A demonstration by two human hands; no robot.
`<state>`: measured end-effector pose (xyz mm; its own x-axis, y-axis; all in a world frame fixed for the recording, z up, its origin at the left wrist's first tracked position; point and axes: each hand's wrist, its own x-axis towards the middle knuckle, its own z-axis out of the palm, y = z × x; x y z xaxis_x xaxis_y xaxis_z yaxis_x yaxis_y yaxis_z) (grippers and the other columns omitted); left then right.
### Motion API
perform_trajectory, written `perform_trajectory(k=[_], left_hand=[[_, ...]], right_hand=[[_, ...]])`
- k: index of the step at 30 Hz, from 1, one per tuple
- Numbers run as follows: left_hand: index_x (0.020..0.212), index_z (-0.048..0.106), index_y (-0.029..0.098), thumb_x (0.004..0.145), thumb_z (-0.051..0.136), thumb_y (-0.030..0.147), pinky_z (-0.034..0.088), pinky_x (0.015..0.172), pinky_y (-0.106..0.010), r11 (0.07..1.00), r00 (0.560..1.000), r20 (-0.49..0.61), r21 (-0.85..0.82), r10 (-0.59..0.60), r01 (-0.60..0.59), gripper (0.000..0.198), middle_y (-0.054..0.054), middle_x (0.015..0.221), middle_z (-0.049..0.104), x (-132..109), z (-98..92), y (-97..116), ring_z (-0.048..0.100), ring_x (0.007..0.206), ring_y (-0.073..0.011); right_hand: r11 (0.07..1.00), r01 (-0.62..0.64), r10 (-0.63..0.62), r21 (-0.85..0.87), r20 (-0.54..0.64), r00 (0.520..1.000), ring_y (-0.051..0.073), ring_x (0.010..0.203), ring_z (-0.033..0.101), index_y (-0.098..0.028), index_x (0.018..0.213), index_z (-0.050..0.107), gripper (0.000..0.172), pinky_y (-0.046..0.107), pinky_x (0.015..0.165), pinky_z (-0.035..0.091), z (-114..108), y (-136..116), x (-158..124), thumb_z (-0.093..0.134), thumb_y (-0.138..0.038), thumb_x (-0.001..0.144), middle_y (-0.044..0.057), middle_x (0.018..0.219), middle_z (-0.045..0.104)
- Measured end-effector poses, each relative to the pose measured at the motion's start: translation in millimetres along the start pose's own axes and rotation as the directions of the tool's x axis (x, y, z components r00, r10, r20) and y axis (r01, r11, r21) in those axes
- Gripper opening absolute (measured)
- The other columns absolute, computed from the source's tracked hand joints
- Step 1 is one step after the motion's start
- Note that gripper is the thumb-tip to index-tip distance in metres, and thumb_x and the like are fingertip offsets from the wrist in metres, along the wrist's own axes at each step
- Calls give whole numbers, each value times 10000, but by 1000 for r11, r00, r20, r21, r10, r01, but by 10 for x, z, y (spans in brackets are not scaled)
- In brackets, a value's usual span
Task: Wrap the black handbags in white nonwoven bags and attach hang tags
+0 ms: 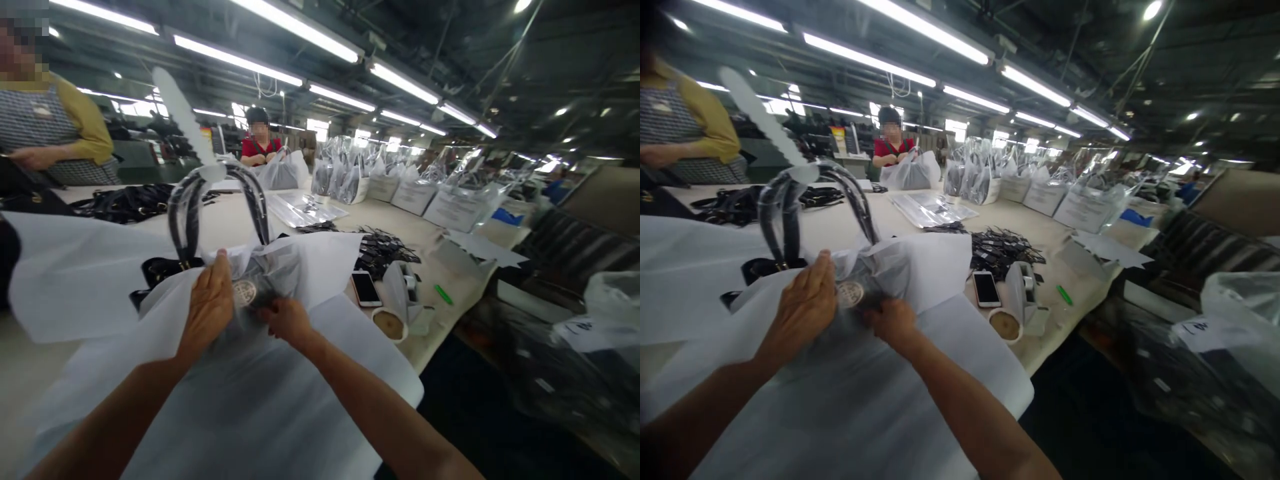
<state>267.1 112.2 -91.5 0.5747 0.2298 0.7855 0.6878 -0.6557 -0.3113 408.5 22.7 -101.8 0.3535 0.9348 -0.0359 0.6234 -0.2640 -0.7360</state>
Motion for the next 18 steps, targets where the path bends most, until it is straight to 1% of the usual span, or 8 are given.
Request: perform_trajectory(k=[2, 4, 7, 9, 11, 13, 15, 18], left_hand=[[1483, -21, 116, 888, 326, 100, 509, 812, -429, 999, 999, 40, -20, -35, 36, 689, -250, 1398, 418, 14, -25, -13, 587, 1085, -358], [1491, -19, 146, 895, 324, 123, 498, 852, -458, 996, 995, 76, -57, -62, 66, 688, -226, 1471, 315, 6, -60, -23, 542, 1155, -380], [1488, 143, 118, 875, 430, 176, 399, 1014, -502, 999, 1000, -11, -40, -29, 28, 679, -199, 1488, 298, -84, -114, 63, 437, 1269, -380], [1448, 282, 94, 853, 502, 195, 313, 1091, -482, 999, 993, -109, -10, 44, -46, 642, -184, 1423, 422, -214, -110, 249, 410, 1301, -340], [1417, 341, 77, 874, 475, 197, 328, 1084, -407, 985, 981, -137, -93, 134, -148, 572, -172, 1302, 551, -398, -39, 540, 453, 1274, -284], [1439, 303, 107, 904, 404, 177, 354, 1053, -336, 942, 976, -84, -254, 202, -217, 549, -134, 1193, 629, -613, 103, 876, 532, 1190, -226], [1470, 233, 118, 912, 394, 215, 401, 981, -261, 927, 978, -18, -315, 207, -203, 588, -108, 1148, 655, -822, 287, 1166, 596, 1082, -190], [1493, 131, 124, 911, 415, 256, 468, 878, -262, 924, 980, 68, -351, 185, -150, 661, -100, 1096, 681, -1055, 558, 1382, 633, 1004, -193]], right_hand=[[1000, -15, 15, -16, -12, 1000, 97, 451, 550, -208, 504, 574, 323, 188, 480, 376, -81, 247, -94, 647, -372, 772, -51, 418, 563], [998, -46, 43, -41, -71, 997, 99, 472, 561, -202, 567, 616, 293, 188, 489, 377, -256, 542, -144, 627, -384, 796, -41, 451, 592], [986, -130, 105, -101, -221, 970, 114, 566, 606, -176, 703, 660, 276, 198, 545, 406, -677, 1018, -79, 541, -362, 869, 5, 580, 664], [970, -190, 134, -153, -320, 938, 135, 697, 641, -162, 815, 672, 236, 217, 632, 439, -992, 1318, 59, 512, -318, 892, 40, 734, 705], [947, -246, 150, -206, -392, 908, 157, 833, 646, -152, 916, 663, 198, 255, 742, 462, -1271, 1578, 254, 507, -274, 898, 65, 882, 706], [922, -289, 157, -257, -433, 888, 168, 927, 628, -148, 993, 635, 196, 322, 835, 476, -1482, 1789, 480, 518, -278, 905, 69, 997, 677], [897, -317, 155, -308, -453, 878, 177, 991, 604, -154, 1049, 607, 229, 388, 887, 482, -1628, 1951, 721, 531, -317, 906, 67, 1088, 637], [857, -344, 144, -383, -462, 875, 197, 1052, 576, -168, 1109, 582, 277, 427, 908, 483, -1757, 2129, 1082, 543, -347, 900, 74, 1177, 588]])
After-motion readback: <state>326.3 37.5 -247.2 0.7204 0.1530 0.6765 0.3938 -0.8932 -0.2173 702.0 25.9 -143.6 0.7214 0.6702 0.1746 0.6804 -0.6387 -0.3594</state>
